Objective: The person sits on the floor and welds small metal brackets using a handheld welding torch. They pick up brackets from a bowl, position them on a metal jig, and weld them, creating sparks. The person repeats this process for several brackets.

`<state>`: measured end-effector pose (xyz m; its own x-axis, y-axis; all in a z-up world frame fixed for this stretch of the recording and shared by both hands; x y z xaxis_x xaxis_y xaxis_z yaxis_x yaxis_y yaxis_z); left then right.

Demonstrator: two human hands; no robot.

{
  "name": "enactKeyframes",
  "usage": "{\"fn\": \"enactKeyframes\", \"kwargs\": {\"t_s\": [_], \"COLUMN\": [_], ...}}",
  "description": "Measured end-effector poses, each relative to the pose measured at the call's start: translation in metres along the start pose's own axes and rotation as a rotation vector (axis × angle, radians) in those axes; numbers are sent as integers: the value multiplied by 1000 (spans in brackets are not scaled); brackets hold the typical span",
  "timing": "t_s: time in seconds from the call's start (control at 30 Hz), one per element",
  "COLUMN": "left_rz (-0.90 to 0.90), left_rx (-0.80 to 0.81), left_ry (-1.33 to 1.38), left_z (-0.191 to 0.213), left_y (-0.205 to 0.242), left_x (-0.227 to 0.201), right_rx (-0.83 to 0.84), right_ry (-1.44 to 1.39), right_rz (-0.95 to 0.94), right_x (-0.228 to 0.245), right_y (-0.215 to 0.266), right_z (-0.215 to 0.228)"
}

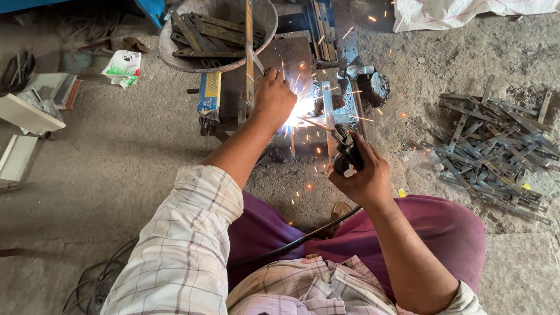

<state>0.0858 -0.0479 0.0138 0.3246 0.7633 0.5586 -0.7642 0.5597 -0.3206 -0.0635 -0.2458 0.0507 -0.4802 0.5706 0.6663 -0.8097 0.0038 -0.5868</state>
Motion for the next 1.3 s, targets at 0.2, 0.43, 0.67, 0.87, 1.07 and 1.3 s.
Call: {"fn": "enactKeyframes", "kwargs": {"t_s": [0.2, 0.43, 0.67, 0.87, 1.07, 1.3], "left_rz": [25, 1, -14, 176, 318, -8], "left_rx": [-20, 85, 29, 8, 378, 766], "left_ry": [41, -31, -86, 241, 635, 750], "left_z": [-5, -7, -11, -36, -23, 96], "left_y": [0, -3, -1, 53, 117, 49], "left_x": [0, -1, 2, 42, 43, -60], "right_rx": [3, 14, -175, -532, -929, -867], "right_ry": [-13, 29, -111, -899, -1333, -1064], "right_rz": [40, -8, -46, -805, -1100, -1599], "right_x": [2, -6, -18, -163, -290, -317], "right_y": [-1, -1, -4, 6, 152, 363], "right_z": [1, -3, 20, 95, 189, 175]}}
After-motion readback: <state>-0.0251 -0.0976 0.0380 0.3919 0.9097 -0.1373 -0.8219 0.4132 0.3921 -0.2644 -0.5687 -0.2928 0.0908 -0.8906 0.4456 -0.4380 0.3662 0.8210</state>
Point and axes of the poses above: each hand's wrist, its own y-axis away from the middle knuckle, its own z-axis out of the back of the hand, x = y × z, the point moved 10 cm from there along -y, towards the middle knuckle, and after that the axes turned 11 degrees about -x, right-handed, at the moved point
